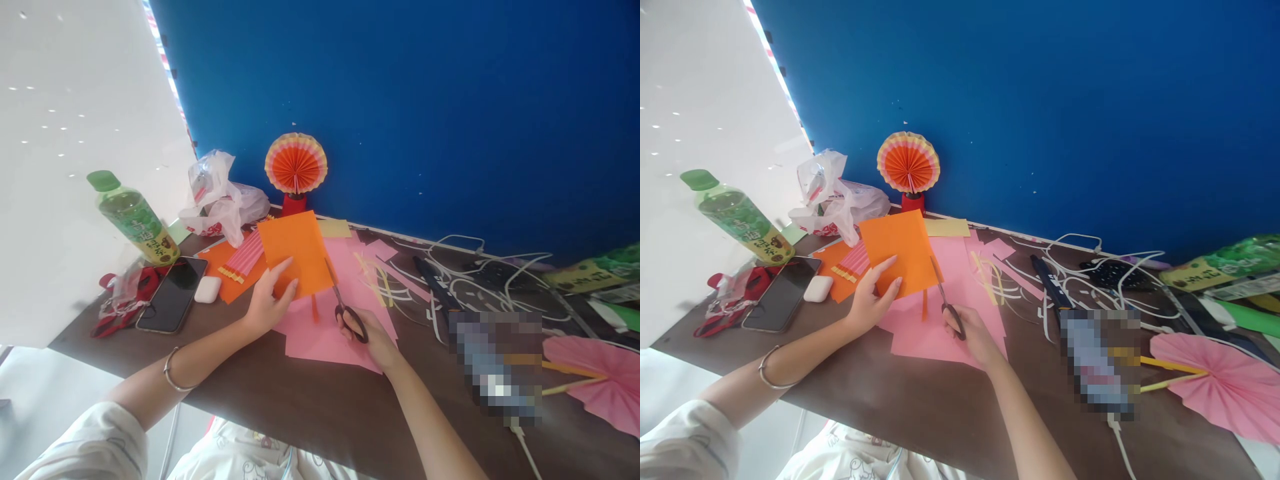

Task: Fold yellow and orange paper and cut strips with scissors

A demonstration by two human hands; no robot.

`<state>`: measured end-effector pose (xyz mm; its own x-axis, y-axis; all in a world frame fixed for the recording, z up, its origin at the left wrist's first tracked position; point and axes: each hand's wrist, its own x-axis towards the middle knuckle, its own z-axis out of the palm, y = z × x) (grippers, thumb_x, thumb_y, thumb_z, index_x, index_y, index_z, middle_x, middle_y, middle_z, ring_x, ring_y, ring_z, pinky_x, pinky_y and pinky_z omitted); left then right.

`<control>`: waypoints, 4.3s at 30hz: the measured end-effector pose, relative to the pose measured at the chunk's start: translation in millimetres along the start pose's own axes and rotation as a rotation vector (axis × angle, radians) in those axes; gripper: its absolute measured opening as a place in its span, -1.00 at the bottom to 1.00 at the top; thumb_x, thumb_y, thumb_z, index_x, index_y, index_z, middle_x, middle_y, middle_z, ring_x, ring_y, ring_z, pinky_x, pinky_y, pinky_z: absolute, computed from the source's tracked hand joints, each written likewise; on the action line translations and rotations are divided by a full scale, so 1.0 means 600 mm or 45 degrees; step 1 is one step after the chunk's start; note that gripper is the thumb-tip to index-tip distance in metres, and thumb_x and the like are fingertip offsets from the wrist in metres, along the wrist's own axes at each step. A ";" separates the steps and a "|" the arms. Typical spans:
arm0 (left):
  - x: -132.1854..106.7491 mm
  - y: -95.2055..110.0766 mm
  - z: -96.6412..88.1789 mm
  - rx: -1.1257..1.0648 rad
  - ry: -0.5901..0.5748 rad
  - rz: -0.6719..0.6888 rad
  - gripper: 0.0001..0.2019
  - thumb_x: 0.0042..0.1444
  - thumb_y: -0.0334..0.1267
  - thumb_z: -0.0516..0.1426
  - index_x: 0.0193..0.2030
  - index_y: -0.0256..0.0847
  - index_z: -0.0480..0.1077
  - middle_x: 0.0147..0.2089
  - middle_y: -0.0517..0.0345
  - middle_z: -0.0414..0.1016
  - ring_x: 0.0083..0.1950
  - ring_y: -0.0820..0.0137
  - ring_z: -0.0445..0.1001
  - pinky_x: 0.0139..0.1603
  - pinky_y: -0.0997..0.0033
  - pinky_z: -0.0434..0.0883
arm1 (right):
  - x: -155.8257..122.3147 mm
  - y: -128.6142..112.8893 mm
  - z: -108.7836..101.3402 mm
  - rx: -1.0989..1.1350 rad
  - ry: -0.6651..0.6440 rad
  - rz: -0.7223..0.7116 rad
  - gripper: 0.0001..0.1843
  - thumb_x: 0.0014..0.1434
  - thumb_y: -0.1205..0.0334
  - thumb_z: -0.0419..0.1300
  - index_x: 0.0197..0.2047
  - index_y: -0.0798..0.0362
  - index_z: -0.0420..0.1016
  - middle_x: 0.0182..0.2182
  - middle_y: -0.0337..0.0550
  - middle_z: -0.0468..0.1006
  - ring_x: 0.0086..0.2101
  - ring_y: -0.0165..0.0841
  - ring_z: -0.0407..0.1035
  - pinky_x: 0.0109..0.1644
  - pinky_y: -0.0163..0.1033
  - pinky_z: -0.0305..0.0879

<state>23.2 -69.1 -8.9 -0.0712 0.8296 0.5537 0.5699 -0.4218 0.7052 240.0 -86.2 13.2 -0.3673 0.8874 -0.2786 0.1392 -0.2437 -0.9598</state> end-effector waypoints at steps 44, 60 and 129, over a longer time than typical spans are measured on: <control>0.002 0.006 -0.002 0.035 0.055 0.065 -0.64 0.15 -0.20 0.05 0.09 -0.19 0.25 -0.17 0.04 0.46 -0.28 0.37 0.41 -0.30 0.35 0.37 | 0.006 0.019 -0.009 -0.029 0.019 -0.002 -0.61 0.08 -0.08 0.11 -0.52 0.06 0.20 -0.64 -0.35 0.10 -0.57 -0.49 -0.03 -0.48 -0.30 -0.08; 0.002 0.003 -0.002 0.022 0.037 0.059 -0.64 0.15 -0.21 0.06 0.09 -0.19 0.25 -0.09 -0.01 0.45 -0.21 0.34 0.43 -0.26 0.33 0.40 | 0.009 0.027 -0.014 -0.069 0.038 -0.012 -0.63 0.05 -0.05 0.13 -0.55 0.05 0.20 -0.66 -0.35 0.14 -0.58 -0.49 -0.03 -0.50 -0.30 -0.11; 0.000 0.003 -0.003 -0.006 -0.026 0.028 -0.64 0.15 -0.20 0.05 0.09 -0.20 0.26 -0.23 0.03 0.47 -0.22 0.31 0.44 -0.26 0.31 0.42 | 0.005 0.017 -0.010 0.036 0.043 -0.028 -0.62 0.02 0.02 0.16 -0.61 0.04 0.11 -0.65 -0.37 0.05 -0.61 -0.52 -0.04 -0.50 -0.29 -0.14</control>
<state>22.8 -70.8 -6.7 -0.0417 0.8274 0.5601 0.5674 -0.4417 0.6949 246.1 -83.5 2.7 -0.3389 0.9051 -0.2568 0.1049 -0.2349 -0.9664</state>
